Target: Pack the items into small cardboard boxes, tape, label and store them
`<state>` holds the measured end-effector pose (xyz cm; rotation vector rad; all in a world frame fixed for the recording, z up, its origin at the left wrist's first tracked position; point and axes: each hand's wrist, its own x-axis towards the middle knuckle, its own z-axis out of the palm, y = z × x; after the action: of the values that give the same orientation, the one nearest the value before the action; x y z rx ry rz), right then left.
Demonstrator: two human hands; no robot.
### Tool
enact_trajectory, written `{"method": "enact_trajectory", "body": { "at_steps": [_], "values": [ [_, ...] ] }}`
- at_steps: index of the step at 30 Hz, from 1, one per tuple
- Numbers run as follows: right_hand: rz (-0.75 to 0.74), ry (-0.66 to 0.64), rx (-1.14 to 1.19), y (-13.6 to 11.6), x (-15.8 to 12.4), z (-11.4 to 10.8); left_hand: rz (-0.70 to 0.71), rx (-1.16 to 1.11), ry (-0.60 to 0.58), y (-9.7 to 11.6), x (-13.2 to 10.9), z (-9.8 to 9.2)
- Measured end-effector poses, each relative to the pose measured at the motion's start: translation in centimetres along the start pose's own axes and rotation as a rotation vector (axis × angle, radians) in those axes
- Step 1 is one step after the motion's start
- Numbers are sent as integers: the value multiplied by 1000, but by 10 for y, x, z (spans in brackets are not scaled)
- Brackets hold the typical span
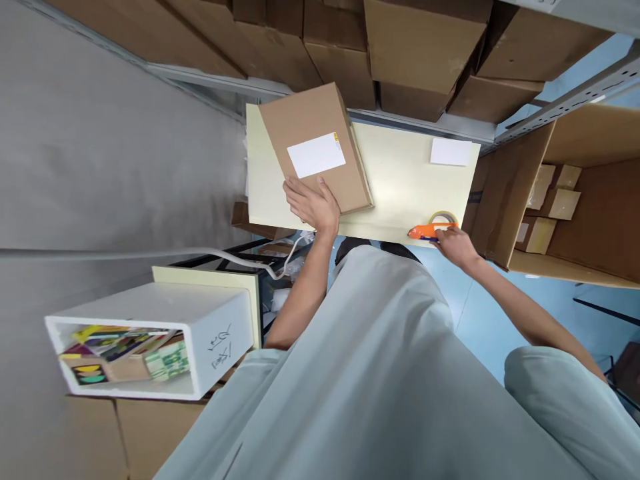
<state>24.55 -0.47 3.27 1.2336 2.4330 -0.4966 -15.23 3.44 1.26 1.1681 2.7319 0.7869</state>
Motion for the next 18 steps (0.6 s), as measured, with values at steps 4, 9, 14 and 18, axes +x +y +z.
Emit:
{"method": "enact_trajectory", "body": {
  "at_steps": [4,9,14,18],
  "values": [
    [14,84,-75,28,47,-23,-71,-7,-77,7,0,-10],
    [4,165,-8,20,129,-50,-76,-56,-213,10,-1,-20],
    [-80,40,-100,-18,169,-69,56,-21,-247,1,0,-27],
    [-167,-53,-175,-44,169,-74,245,43,-345,-17,9,-37]
  ]
}}
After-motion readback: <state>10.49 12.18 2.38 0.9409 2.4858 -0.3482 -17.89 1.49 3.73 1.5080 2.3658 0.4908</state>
